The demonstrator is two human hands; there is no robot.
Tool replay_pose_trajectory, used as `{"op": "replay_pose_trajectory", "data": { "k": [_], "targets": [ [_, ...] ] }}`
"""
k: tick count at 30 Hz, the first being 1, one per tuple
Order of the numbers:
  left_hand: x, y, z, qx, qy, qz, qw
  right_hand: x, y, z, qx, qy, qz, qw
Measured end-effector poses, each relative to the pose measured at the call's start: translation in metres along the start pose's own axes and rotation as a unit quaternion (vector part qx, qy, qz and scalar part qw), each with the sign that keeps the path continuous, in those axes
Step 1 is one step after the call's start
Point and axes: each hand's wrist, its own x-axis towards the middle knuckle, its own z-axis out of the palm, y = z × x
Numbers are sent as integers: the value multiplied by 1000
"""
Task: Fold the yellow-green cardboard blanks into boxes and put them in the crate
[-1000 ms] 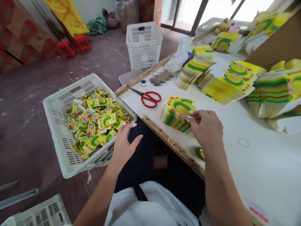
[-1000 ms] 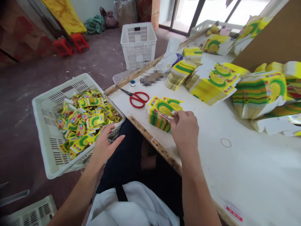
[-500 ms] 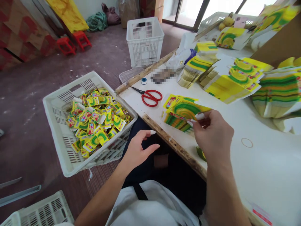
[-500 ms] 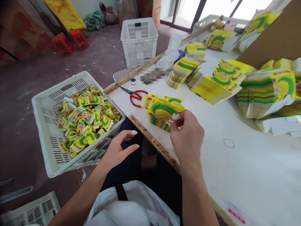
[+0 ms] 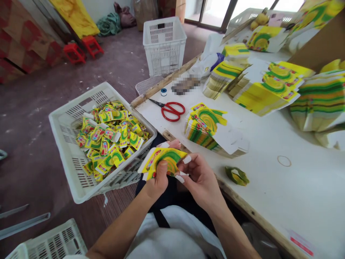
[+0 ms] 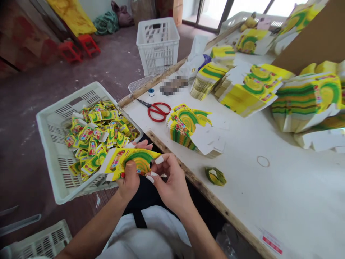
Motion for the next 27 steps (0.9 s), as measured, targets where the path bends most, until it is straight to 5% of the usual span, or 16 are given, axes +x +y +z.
{"op": "replay_pose_trajectory", "data": {
  "k": [3, 8, 14, 20, 27],
  "targets": [
    [0, -1, 5, -66, 14, 9, 998, 0, -3, -4, 24, -41, 6, 999],
    [3, 12, 16, -145, 42, -65, 986, -7, -4, 1, 30, -90, 36, 995],
    [8, 4, 14, -195, 115, -19, 974, -11, -1, 12, -87, -79, -1, 993],
    [14, -8, 1, -155, 12, -29, 987, -1, 6, -6, -118, 0, -32, 993],
    [14, -20, -11, -176, 52, -41, 982, 4, -7, -20, -254, -40, -105, 961]
  ]
}}
